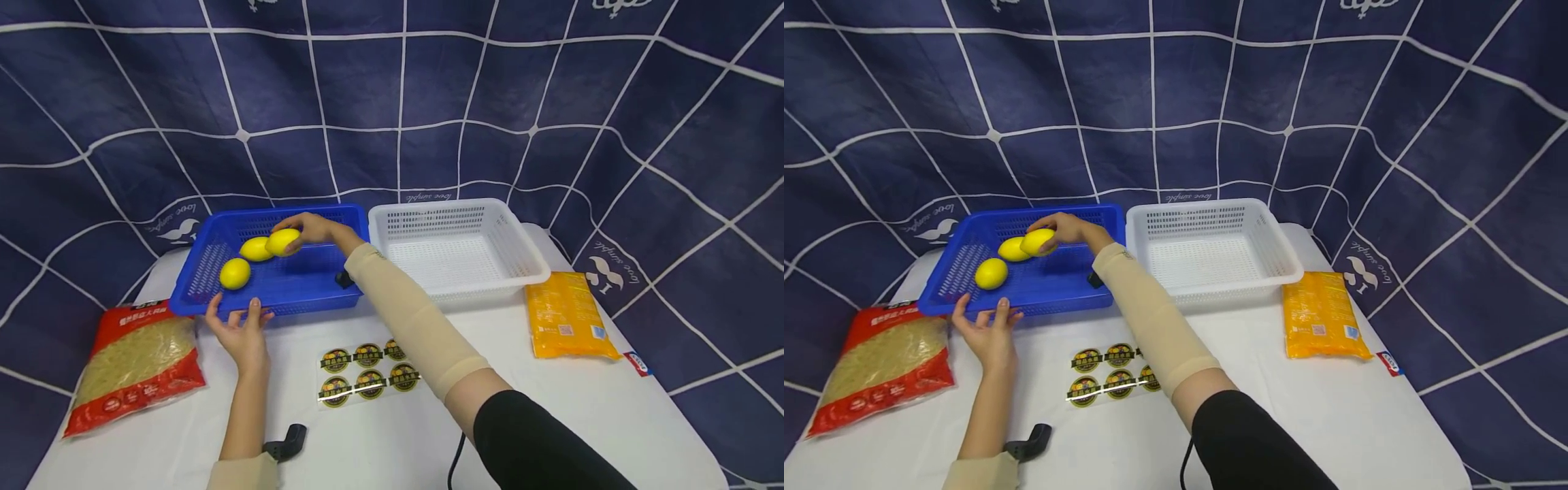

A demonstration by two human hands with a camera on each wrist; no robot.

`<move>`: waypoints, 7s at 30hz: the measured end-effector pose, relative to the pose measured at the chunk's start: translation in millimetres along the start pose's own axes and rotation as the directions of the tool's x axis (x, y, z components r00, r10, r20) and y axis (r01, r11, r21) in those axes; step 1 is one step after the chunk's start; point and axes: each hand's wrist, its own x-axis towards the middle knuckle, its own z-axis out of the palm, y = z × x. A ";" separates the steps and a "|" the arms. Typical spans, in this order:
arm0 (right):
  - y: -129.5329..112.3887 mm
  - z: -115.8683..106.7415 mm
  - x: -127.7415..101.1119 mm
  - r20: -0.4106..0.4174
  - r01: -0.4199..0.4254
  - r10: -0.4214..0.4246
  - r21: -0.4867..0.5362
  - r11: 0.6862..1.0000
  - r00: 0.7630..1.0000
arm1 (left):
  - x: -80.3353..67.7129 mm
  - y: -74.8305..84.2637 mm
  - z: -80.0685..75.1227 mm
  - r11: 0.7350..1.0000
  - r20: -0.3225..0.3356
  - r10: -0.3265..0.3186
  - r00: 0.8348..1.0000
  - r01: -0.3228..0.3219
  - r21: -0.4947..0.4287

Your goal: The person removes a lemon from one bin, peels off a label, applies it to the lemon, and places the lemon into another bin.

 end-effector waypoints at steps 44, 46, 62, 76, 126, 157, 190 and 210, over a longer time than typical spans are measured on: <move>-11.8 105.3 -356.4 -0.385 0.139 -0.183 -0.141 0.980 0.904 | 6.7 -3.2 2.3 0.998 0.005 -0.060 0.998 0.060 0.020; -6.0 116.5 -357.9 -0.356 0.139 -0.178 -0.132 0.981 0.918 | 5.4 -3.9 2.6 0.999 0.007 -0.034 0.999 0.034 -0.002; 23.0 147.2 -357.1 -0.258 0.116 -0.150 -0.143 0.983 0.954 | 1.7 -6.9 -4.6 1.000 0.013 -0.024 1.000 0.024 0.017; 21.0 144.1 -356.2 -0.239 0.107 -0.143 -0.157 0.982 0.961 | 2.1 -4.5 -2.5 0.999 -0.006 0.008 1.000 -0.007 0.041; 54.2 109.5 -284.3 -0.137 0.077 -0.113 -0.243 0.967 0.984 | -47.6 -24.5 -43.6 0.418 0.707 -0.519 0.480 -0.579 0.700; 57.3 119.0 -250.2 -0.110 0.168 -0.199 -0.239 0.956 0.974 | -45.5 -30.4 -45.8 0.436 0.729 -0.454 0.511 -0.586 0.683; 39.8 113.6 -226.0 -0.253 0.175 -0.186 -0.065 0.982 0.949 | -66.8 -3.3 -15.7 0.624 0.623 -0.323 0.713 -0.335 0.706; 37.5 113.3 -224.0 -0.267 0.248 -0.259 -0.074 0.966 0.928 | -68.4 -4.9 -15.0 0.666 0.662 -0.272 0.698 -0.361 0.653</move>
